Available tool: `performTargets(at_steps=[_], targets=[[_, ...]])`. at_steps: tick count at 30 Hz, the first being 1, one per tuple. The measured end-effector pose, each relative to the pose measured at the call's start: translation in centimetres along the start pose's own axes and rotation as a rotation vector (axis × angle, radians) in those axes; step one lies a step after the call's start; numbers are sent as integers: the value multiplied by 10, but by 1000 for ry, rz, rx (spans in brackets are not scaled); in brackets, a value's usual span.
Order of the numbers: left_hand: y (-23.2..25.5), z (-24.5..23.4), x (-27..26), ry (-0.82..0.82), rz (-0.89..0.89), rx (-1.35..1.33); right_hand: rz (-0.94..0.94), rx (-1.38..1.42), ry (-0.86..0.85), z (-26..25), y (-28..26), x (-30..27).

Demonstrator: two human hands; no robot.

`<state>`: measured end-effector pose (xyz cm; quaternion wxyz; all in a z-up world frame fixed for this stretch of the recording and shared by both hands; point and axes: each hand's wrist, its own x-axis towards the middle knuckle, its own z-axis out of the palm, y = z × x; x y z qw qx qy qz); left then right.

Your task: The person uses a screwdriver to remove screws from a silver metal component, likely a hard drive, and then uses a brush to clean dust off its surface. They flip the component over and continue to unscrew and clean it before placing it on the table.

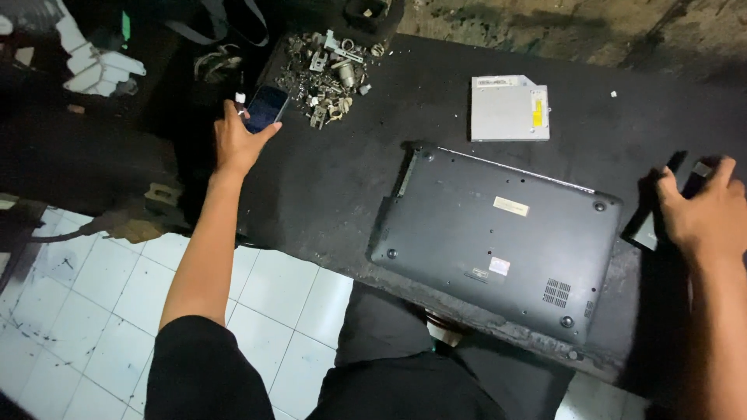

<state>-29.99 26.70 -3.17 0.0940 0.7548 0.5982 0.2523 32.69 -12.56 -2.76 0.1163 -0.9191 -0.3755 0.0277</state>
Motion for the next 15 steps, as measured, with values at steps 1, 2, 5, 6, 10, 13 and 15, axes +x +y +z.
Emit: performTargets(at_steps=[1,2,5,6,10,13,15], targets=[[2,-2,-1,-6,-17,-4,-9,25,10,1,0,0],[4,-3,-3,-14,-32,-9,-15,49,21,1,2,-1],[0,-1,-3,-4,30,36,9,46,5,0,0,1],[-2,0,-2,-2,33,35,10,46,8,1,0,2],[-11,4,2,-72,9,54,14,5,-3,3,3,2],[-13,5,2,-66,45,83,16,36,1,0,-1,0],[-7,4,0,-55,76,108,21,43,6,0,-1,-1]])
